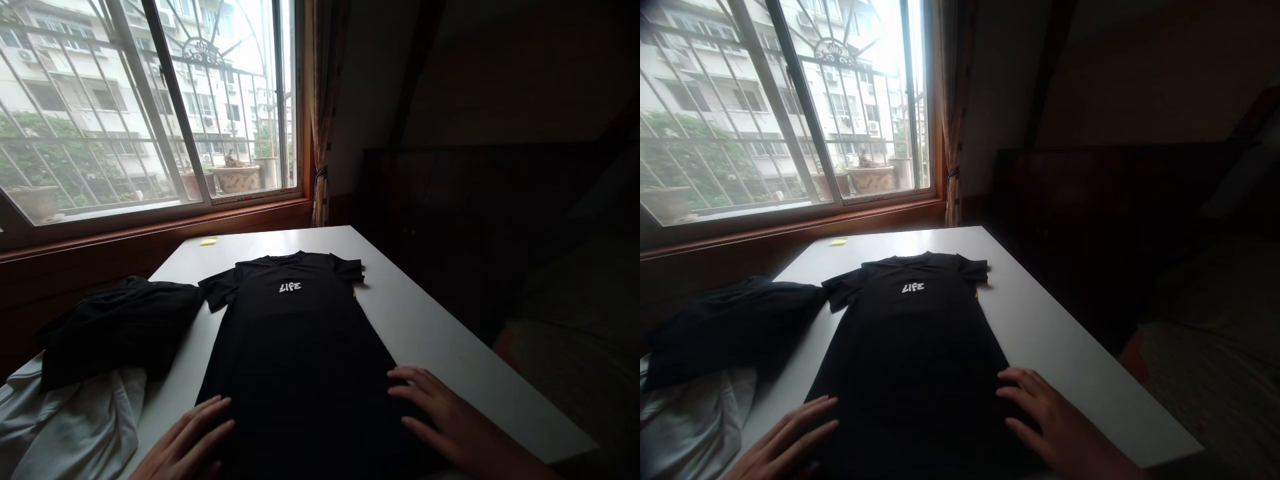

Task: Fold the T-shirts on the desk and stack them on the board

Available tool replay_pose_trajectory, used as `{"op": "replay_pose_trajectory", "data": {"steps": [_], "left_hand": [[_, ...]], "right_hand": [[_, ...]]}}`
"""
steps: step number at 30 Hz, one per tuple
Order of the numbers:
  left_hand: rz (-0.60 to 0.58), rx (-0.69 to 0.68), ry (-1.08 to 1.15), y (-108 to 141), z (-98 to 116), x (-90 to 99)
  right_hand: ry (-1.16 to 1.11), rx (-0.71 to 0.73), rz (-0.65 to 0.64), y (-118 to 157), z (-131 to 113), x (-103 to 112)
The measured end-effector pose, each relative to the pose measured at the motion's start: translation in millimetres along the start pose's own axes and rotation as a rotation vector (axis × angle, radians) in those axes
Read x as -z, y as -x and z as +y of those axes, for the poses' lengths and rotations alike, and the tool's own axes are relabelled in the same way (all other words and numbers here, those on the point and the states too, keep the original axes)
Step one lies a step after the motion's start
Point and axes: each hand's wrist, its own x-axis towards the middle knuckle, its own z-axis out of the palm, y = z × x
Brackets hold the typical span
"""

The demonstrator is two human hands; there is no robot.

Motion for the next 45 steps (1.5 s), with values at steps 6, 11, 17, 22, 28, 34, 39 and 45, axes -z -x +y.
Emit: {"op": "replay_pose_trajectory", "data": {"steps": [6, 11, 17, 22, 28, 34, 39, 45], "left_hand": [[-0.056, 0.172, -0.121, -30.7, -21.6, -36.7], [-0.159, 0.317, -0.07, -40.1, -36.1, -77.5], [-0.284, 0.435, 0.029, -51.1, -54.4, -81.2], [-0.295, 0.498, 0.072, -62.3, -72.8, -85.0], [-0.33, 0.562, 0.074, -80.9, -93.5, -91.5], [-0.37, 0.593, 0.072, -98.6, -114.0, -101.3], [-0.376, 0.601, 0.094, -110.4, -132.8, -107.7], [-0.382, 0.576, 0.105, -110.6, -139.8, -106.9]], "right_hand": [[0.114, -0.05, 0.057, -42.1, 11.4, -18.1], [0.178, -0.01, 0.034, -71.0, 14.1, -18.9], [0.213, 0.025, 0.031, -94.2, 19.5, -10.9], [0.225, -0.009, 0.03, -116.1, 26.5, -7.3], [0.236, -0.026, 0.024, -140.1, 32.3, -3.4], [0.258, -0.024, 0.034, -166.6, 39.7, 0.1], [0.261, -0.013, 0.039, -190.7, 42.9, 4.1], [0.254, -0.006, 0.047, -192.8, 41.0, 4.3]]}}
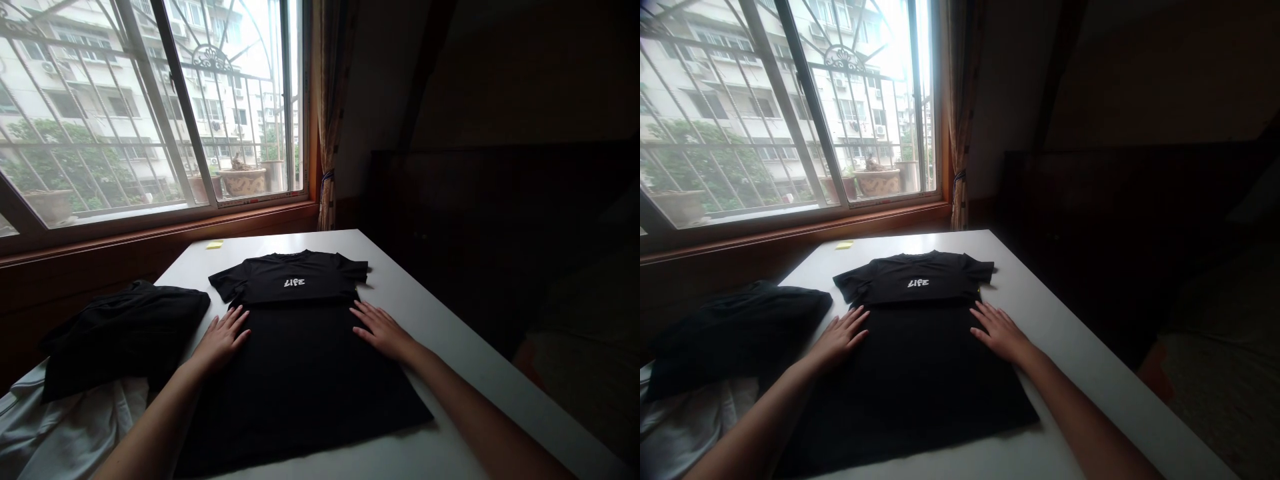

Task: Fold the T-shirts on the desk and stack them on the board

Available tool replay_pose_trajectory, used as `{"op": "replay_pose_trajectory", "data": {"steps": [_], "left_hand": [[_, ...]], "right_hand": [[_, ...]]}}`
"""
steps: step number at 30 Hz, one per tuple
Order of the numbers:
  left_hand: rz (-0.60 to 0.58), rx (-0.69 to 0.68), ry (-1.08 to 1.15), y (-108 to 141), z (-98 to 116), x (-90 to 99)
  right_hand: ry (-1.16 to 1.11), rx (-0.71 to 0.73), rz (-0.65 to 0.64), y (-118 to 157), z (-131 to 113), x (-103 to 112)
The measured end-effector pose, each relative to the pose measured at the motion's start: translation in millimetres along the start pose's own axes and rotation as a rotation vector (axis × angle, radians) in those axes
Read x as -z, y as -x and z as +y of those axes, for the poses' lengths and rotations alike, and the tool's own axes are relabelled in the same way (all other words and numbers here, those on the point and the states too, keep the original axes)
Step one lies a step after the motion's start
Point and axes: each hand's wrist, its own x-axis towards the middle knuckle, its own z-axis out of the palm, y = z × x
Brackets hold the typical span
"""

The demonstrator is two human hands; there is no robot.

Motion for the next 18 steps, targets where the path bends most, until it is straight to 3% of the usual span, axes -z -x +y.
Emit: {"op": "replay_pose_trajectory", "data": {"steps": [6, 12, 18], "left_hand": [[0.03, -0.043, 0.016, 21.3, -3.4, -2.1], [0.048, -0.153, 0.01, 64.6, 7.0, -4.0], [0.188, -0.322, -0.019, 101.9, 9.2, -1.1]], "right_hand": [[-0.024, 0.003, -0.02, 27.7, -2.3, 0.4], [0.017, 0.032, 0.023, 68.9, -10.5, -7.1], [0.007, 0.053, 0.079, 106.0, -13.3, -18.9]]}}
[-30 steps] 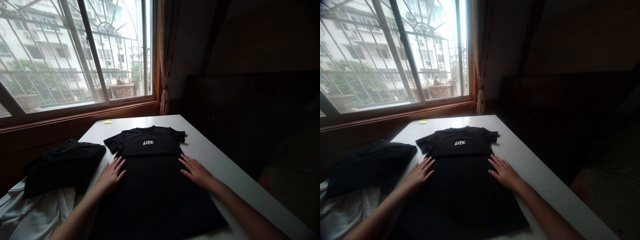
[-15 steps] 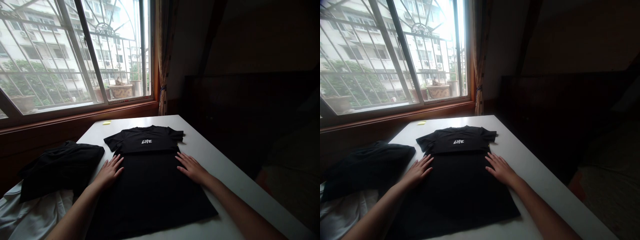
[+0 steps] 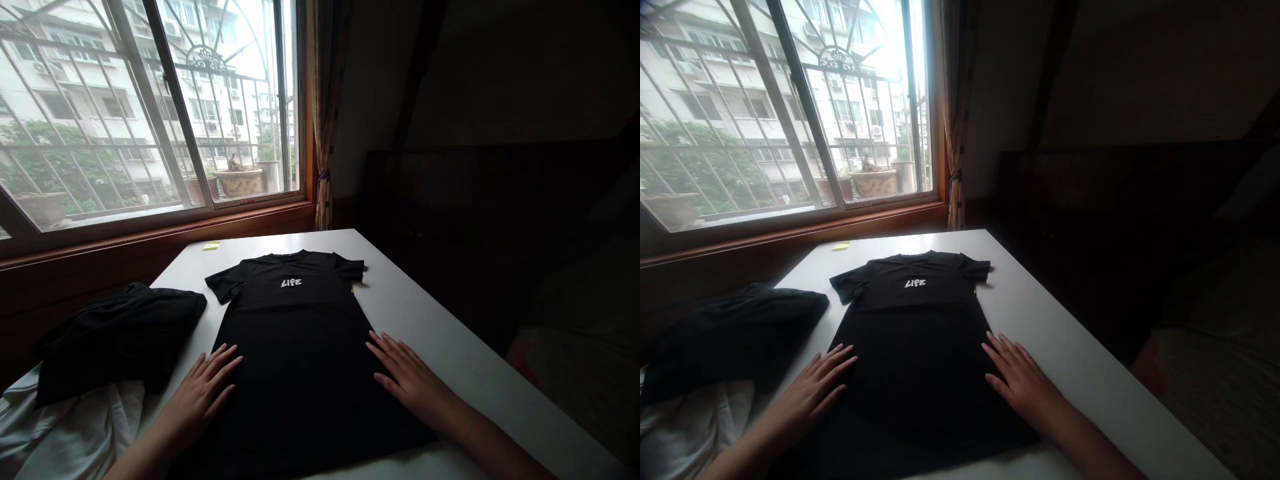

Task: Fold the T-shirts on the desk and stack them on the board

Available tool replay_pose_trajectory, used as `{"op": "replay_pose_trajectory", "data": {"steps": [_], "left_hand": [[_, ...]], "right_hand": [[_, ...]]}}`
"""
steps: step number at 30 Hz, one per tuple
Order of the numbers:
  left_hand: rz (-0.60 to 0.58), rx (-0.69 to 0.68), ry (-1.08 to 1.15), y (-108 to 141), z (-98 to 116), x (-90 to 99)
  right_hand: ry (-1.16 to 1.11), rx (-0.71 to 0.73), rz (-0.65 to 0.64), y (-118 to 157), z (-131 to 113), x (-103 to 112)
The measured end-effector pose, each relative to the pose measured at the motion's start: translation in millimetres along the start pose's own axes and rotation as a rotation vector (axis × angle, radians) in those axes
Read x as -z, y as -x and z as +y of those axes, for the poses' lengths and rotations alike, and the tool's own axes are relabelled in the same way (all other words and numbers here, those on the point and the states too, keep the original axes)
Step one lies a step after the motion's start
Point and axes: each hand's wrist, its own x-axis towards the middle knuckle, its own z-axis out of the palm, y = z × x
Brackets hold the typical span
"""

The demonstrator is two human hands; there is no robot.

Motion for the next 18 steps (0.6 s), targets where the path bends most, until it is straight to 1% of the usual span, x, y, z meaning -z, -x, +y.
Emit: {"op": "replay_pose_trajectory", "data": {"steps": [2, 4, 6, 8, 10, 12, 14, 18], "left_hand": [[0.039, -0.059, 0.013, 4.3, 6.5, 6.5], [0.029, -0.126, 0.055, 6.1, 19.4, 15.4], [-0.025, -0.183, 0.123, 6.6, 38.6, 25.9], [-0.091, -0.205, 0.208, 6.3, 60.6, 36.2], [-0.157, -0.207, 0.293, 5.1, 80.1, 44.2], [-0.201, -0.221, 0.347, 3.9, 93.6, 48.5], [-0.209, -0.227, 0.369, 3.7, 100.4, 49.5], [-0.161, -0.203, 0.421, 7.0, 102.0, 48.1]], "right_hand": [[-0.008, -0.004, 0.002, 7.3, -0.1, -1.4], [-0.012, -0.016, 0.001, 12.3, -2.5, -0.4], [-0.019, -0.023, 0.003, 15.8, -9.0, 3.6], [-0.031, 0.001, 0.003, 18.8, -20.0, 9.7], [-0.056, 0.073, -0.013, 22.1, -34.6, 15.9], [-0.096, 0.162, -0.059, 26.0, -50.6, 20.3], [-0.135, 0.224, -0.116, 29.9, -66.1, 22.3], [-0.171, 0.278, -0.184, 34.8, -88.7, 23.1]]}}
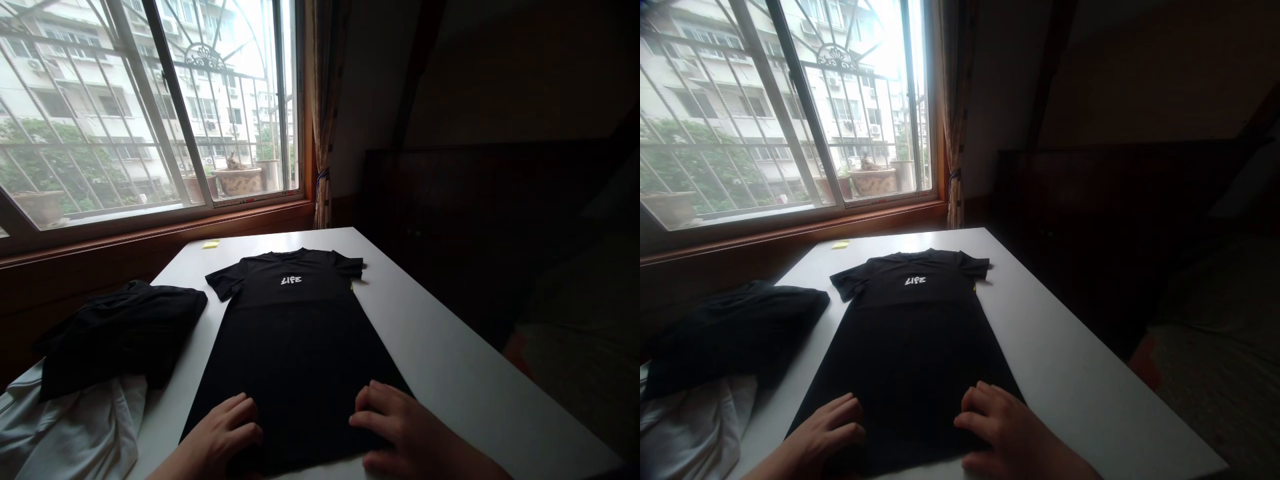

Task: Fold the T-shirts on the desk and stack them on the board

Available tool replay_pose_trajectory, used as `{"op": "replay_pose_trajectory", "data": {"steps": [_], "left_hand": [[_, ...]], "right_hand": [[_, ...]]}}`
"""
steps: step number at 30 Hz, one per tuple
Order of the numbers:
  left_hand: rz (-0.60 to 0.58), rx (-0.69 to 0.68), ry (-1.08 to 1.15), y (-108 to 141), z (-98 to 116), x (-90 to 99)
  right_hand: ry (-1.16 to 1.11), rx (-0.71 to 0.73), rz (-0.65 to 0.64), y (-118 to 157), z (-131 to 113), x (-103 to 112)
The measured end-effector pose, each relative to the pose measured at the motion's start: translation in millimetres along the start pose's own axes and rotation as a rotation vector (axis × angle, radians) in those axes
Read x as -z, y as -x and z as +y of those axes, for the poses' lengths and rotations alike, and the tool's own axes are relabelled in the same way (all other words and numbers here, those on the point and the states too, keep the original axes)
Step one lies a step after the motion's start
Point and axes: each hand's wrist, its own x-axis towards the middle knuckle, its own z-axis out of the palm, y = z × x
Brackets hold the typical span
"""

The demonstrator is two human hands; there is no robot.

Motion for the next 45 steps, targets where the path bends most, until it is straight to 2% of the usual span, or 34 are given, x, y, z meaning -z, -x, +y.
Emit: {"op": "replay_pose_trajectory", "data": {"steps": [3, 7, 10, 16, 27, 31, 37, 45], "left_hand": [[0.048, -0.049, 0.039, 2.3, -1.5, -1.1], [0.076, -0.078, 0.05, 2.8, -6.9, -4.8], [0.101, -0.097, 0.035, 3.1, -11.0, -7.9], [0.224, -0.16, -0.06, 6.9, -13.5, -11.0], [0.399, -0.261, -0.178, 12.9, -16.3, -14.6], [0.399, -0.27, -0.186, 12.7, -18.0, -14.5], [0.412, -0.272, -0.188, 10.8, -19.2, -14.3], [0.394, -0.195, -0.145, 12.3, -21.0, -15.6]], "right_hand": [[-0.016, 0.027, 0.029, -0.4, -4.8, -1.2], [-0.009, 0.074, 0.118, 8.2, 3.9, -1.8], [-0.009, 0.034, 0.151, 24.0, 16.5, -0.3], [-0.004, -0.059, 0.201, 53.4, 38.3, -0.6], [0.238, 0.092, 0.438, 38.0, 24.5, -13.6], [0.224, 0.071, 0.384, 43.1, 29.3, -9.4], [0.131, -0.093, 0.22, 55.2, 37.7, 4.2], [0.26, -0.131, 0.222, 54.1, 38.1, 3.1]]}}
